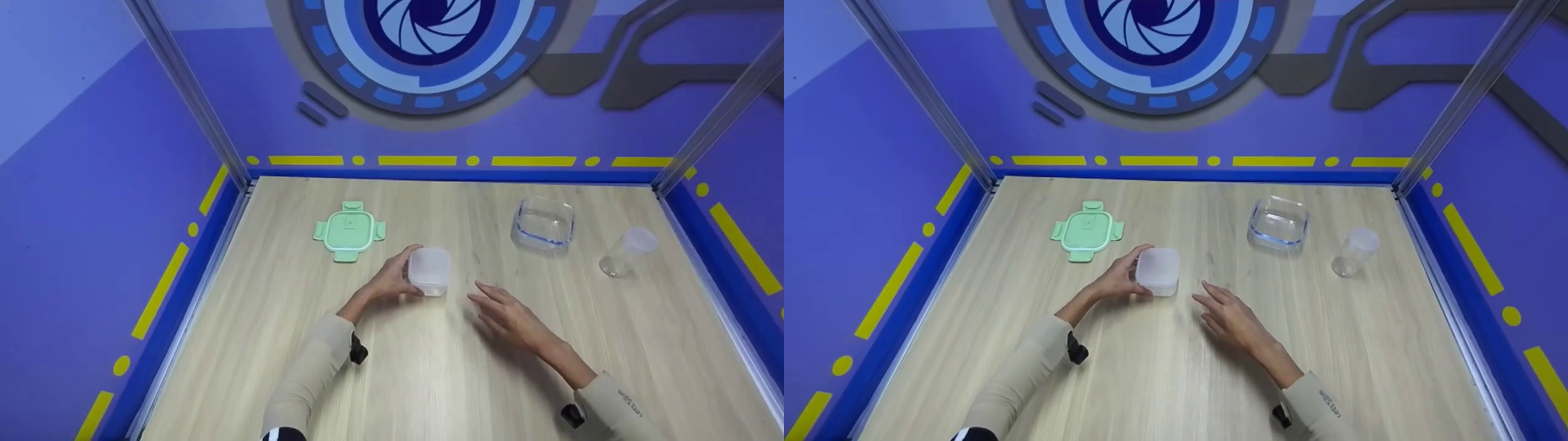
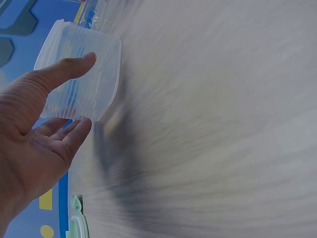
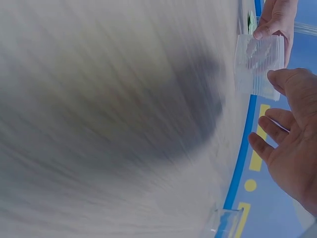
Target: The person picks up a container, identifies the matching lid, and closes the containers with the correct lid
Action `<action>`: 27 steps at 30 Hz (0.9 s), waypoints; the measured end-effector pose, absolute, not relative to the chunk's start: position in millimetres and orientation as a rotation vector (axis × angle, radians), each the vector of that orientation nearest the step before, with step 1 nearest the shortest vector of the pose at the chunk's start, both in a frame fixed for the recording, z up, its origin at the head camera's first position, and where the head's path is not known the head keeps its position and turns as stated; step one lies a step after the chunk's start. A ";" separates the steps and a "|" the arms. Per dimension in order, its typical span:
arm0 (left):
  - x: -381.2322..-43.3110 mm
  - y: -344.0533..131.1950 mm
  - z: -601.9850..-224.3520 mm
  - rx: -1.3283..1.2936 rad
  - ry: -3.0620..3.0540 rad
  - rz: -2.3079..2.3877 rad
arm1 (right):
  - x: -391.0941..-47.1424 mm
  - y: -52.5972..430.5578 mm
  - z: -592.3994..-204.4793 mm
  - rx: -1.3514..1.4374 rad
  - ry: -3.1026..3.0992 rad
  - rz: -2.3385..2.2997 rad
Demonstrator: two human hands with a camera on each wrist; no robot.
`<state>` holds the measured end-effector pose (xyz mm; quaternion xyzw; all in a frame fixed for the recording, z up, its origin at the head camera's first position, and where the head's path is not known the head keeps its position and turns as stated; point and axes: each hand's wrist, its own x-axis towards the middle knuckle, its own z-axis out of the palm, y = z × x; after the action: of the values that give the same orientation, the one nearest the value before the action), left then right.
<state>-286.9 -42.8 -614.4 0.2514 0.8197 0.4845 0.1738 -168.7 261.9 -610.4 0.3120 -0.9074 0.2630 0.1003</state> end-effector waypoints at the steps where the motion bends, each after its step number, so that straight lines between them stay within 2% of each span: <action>1: -286.0 -42.7 -614.5 0.713 2.322 1.378 | -170.2 260.3 -610.1 0.926 -2.672 0.780; 8: -272.9 -34.8 -617.2 0.771 2.283 1.380 | -188.8 235.6 -603.6 0.924 -2.662 0.778; 17: -265.1 -24.4 -621.2 0.835 2.252 1.372 | -218.0 205.1 -596.8 1.125 -2.649 0.530; 27: -261.3 -31.2 -630.5 0.798 2.230 1.427 | -222.9 198.5 -598.9 1.192 -2.659 0.438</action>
<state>-261.3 -31.2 -630.5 0.2835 0.7922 0.5069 0.1874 -222.9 198.5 -598.9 0.4027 -0.8981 0.1479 0.0974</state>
